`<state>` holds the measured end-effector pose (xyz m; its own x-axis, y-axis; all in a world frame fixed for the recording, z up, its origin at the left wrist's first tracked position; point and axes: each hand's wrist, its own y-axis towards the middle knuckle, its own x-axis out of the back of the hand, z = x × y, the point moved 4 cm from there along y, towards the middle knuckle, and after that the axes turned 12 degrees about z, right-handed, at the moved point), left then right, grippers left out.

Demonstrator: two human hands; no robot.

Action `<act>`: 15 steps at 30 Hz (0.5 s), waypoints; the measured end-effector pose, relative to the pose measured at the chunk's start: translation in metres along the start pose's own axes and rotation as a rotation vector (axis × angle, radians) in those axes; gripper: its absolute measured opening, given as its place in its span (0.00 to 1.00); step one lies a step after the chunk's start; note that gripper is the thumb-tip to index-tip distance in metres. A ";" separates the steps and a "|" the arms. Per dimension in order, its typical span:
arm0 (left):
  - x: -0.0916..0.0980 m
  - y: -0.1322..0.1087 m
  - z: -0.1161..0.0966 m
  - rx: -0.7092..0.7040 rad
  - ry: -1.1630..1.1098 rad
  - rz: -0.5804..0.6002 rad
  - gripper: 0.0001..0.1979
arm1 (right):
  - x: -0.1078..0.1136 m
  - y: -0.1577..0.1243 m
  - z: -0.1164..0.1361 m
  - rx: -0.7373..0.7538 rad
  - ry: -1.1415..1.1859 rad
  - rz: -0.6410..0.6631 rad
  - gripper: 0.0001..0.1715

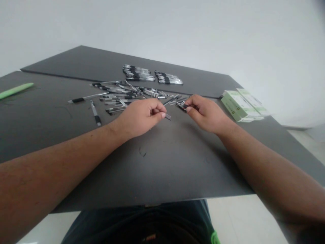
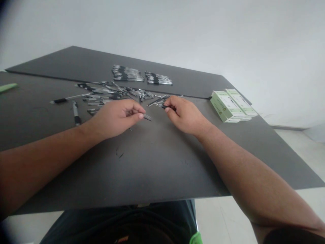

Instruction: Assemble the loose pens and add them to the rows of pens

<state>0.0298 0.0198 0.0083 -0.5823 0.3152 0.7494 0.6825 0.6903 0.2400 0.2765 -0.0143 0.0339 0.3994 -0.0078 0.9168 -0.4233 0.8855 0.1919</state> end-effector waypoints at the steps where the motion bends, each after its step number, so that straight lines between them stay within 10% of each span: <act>1: -0.002 0.000 -0.003 -0.053 0.089 0.046 0.08 | 0.001 0.000 -0.003 -0.017 -0.006 -0.013 0.10; 15: -0.015 0.004 0.001 -0.225 0.462 0.292 0.09 | 0.012 0.001 -0.022 -0.155 -0.050 -0.093 0.15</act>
<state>0.0412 0.0179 -0.0026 -0.1379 0.1202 0.9831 0.8917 0.4470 0.0704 0.2988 -0.0032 0.0373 0.3881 -0.1132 0.9146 -0.2543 0.9408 0.2243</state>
